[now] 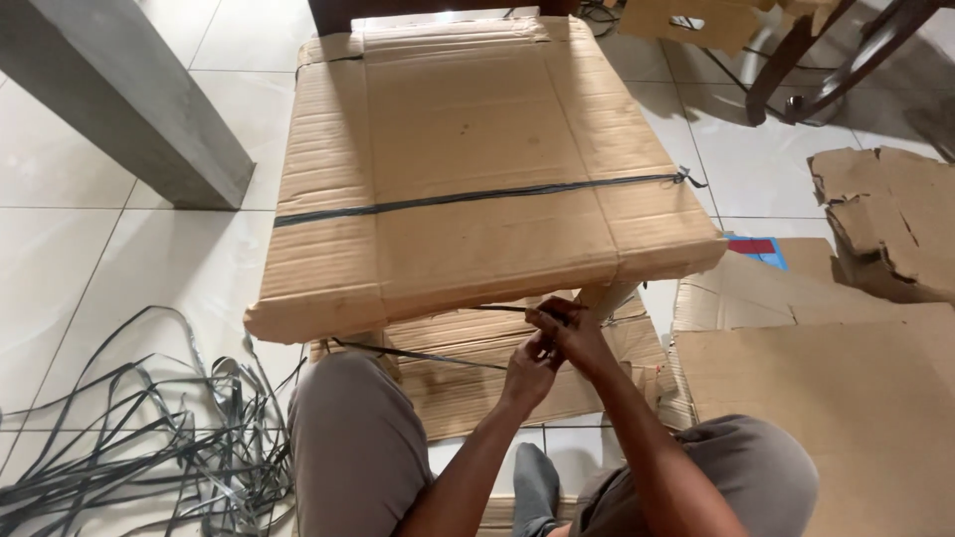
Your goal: Packaging a wooden chair with cardboard and plastic straps
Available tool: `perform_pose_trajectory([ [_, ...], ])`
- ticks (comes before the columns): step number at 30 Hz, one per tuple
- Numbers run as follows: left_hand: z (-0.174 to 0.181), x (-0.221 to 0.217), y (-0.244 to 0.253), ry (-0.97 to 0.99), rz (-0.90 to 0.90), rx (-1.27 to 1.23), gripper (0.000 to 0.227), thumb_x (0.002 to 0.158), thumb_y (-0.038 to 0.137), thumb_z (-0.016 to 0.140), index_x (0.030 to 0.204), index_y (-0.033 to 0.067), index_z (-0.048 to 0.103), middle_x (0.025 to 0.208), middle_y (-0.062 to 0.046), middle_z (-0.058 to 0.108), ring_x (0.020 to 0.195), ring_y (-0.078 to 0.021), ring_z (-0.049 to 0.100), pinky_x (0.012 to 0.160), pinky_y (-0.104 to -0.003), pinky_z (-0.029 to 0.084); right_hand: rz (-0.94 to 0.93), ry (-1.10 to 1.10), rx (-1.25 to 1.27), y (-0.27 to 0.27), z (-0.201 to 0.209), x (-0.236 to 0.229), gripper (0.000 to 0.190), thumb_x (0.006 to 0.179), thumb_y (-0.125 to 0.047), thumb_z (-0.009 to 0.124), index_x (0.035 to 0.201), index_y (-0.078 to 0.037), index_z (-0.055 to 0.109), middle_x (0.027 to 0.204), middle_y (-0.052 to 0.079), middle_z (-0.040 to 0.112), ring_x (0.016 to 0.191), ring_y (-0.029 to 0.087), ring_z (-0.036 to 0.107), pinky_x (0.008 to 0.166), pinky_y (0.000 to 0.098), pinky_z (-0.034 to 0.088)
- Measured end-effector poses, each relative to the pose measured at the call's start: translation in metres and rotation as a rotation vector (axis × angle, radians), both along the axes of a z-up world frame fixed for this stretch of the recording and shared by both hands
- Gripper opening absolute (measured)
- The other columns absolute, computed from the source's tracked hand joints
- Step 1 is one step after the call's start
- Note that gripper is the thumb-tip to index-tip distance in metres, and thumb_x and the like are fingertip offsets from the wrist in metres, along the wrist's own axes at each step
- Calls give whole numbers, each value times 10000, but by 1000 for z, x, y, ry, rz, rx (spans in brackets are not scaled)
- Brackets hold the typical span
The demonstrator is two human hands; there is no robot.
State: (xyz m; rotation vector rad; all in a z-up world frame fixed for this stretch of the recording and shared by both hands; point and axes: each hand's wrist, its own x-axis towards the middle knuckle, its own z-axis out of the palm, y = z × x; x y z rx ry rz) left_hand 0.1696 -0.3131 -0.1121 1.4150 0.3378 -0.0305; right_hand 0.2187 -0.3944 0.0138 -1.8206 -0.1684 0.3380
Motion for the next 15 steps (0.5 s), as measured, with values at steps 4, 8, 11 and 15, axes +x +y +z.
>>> perform_pose_trajectory([
  [4,-28,31,-1,-213,58,-35,169,872,11,734,1007,97,788,799,-109,742,793,-195,713,803,-368,571,2,-38,-7,-15,-19,11,253,904,-255,715,1055,-79,816,864,197,746,836,316,704,845,431,545],
  [8,12,53,6,16,138,64,221,956,200,642,1100,123,792,963,-153,796,992,-282,756,906,-444,539,-178,83,-159,-30,-12,12,359,906,-344,672,1187,-153,788,981,149,775,956,337,726,895,468,517],
  [11,-217,149,-13,-100,390,-1633,638,593,-137,469,1174,-23,706,1158,-225,742,1089,-481,664,1152,-546,396,-209,139,-621,-81,-63,32,256,857,-418,696,1080,-370,811,866,2,802,980,263,754,931,420,554],
  [15,-219,165,-8,133,486,-1928,500,641,-60,751,1133,11,696,1154,-194,714,1163,-453,627,1200,-625,387,-627,160,-412,-105,-86,48,261,936,-478,678,1106,-300,762,814,-11,748,929,205,712,877,379,507],
])
